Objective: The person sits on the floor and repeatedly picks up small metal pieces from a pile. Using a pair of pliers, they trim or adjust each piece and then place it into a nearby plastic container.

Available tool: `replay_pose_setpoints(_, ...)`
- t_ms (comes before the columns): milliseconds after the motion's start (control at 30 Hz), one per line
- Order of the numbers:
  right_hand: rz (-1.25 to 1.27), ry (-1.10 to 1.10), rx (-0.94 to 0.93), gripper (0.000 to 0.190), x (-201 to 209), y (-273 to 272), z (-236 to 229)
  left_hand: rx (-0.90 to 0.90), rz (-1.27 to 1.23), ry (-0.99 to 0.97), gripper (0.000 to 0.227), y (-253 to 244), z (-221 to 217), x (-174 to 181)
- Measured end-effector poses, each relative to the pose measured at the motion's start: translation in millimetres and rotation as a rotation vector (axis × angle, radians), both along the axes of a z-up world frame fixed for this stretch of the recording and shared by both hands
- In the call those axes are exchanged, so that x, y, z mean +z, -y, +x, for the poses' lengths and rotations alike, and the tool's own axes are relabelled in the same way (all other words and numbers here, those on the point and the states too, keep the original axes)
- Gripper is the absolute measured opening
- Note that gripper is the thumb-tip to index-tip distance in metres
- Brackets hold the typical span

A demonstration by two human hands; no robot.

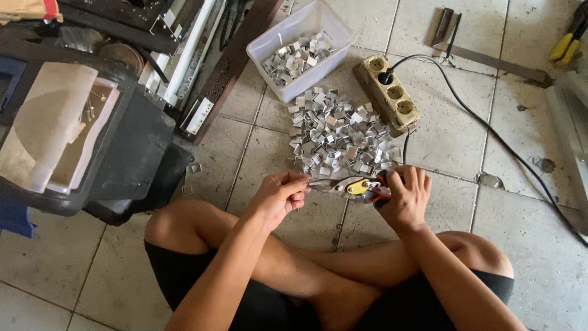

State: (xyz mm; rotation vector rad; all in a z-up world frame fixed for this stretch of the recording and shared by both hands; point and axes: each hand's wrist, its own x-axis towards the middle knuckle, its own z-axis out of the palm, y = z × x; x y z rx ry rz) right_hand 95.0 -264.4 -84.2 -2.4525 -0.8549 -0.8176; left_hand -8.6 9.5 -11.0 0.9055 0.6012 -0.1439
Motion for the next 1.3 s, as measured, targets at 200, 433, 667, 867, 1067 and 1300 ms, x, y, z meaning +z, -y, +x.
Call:
replay_pose_setpoints(200,0.095,-0.077,0.054,0.079,20,-14,-3,0.078,-0.027,-0.029,0.014,7,3,-7)
replay_pose_setpoints(433,0.088,-0.123,0.081,0.08,24,-16,-4,0.081,-0.058,-0.03,0.013,3,6,-22)
replay_pose_setpoints(667,0.023,-0.062,0.039,0.049,12,-13,-3,0.061,-0.034,-0.039,0.013,0,2,-14)
replay_pose_setpoints(867,0.088,-0.092,0.099,0.042,24,-16,-4,-0.019,-0.109,-0.028,0.01,-2,1,-5)
replay_pose_setpoints(1067,0.054,-0.029,0.051,0.028,16,-13,-3,-0.038,-0.088,-0.023,0.01,-5,0,0)
replay_pose_setpoints(1300,-0.013,-0.012,0.041,0.028,12,-6,-2,-0.047,-0.095,-0.02,0.01,-10,-2,-26)
